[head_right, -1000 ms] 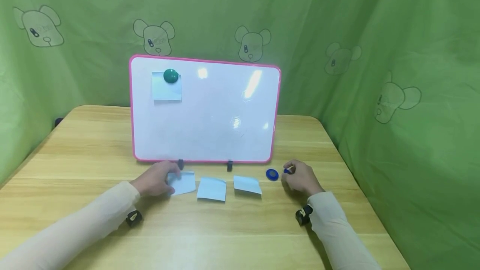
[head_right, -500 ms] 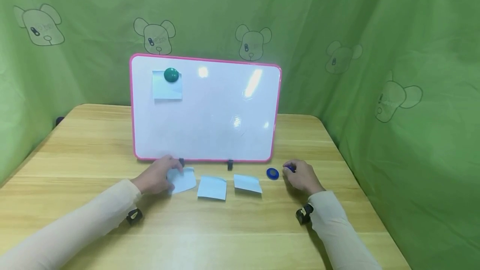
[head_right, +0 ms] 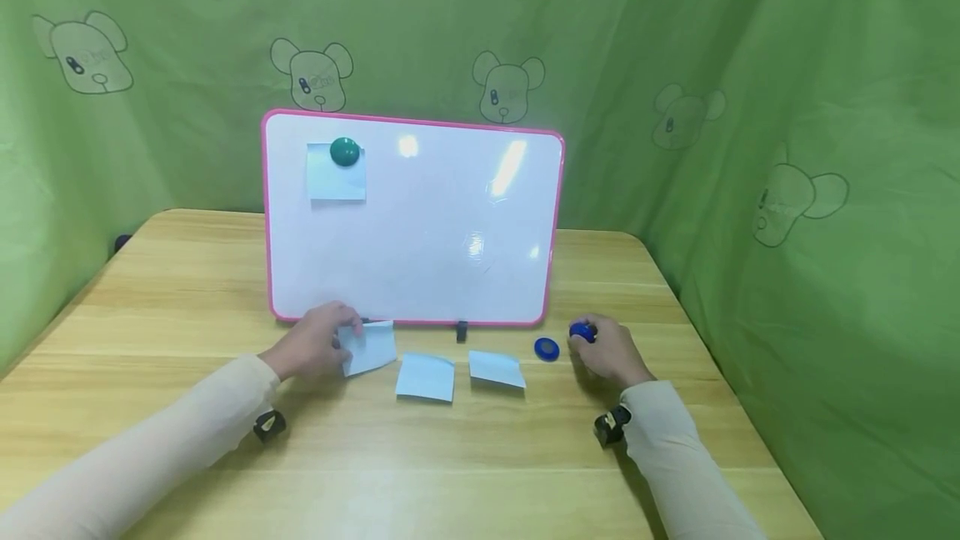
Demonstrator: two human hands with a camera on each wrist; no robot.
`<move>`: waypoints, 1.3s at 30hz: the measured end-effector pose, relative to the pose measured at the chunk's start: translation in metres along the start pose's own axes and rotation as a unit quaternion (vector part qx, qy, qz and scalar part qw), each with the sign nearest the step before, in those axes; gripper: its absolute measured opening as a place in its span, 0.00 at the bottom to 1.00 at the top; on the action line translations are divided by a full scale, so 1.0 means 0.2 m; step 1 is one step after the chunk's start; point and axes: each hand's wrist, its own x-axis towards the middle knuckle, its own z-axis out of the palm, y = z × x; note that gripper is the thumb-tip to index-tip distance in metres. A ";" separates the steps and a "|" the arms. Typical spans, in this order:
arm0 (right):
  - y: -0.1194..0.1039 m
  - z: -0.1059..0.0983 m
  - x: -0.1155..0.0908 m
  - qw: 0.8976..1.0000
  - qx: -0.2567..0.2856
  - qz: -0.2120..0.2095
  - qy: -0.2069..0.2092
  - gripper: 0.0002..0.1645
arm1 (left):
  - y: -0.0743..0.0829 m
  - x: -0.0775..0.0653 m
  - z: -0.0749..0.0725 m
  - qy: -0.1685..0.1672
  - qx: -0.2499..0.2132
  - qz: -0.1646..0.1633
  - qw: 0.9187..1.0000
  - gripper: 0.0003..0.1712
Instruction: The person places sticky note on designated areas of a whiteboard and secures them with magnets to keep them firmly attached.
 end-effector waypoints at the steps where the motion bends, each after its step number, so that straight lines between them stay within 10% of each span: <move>1: 0.00 0.00 0.00 1.000 0.000 0.001 0.002 0.20 | 0.00 0.00 0.00 0.001 -0.001 0.002 1.000 0.18; 39: -0.18 -0.04 0.07 0.999 0.017 -0.030 0.023 0.18 | 0.10 0.07 -0.10 0.052 -0.053 0.000 0.997 0.26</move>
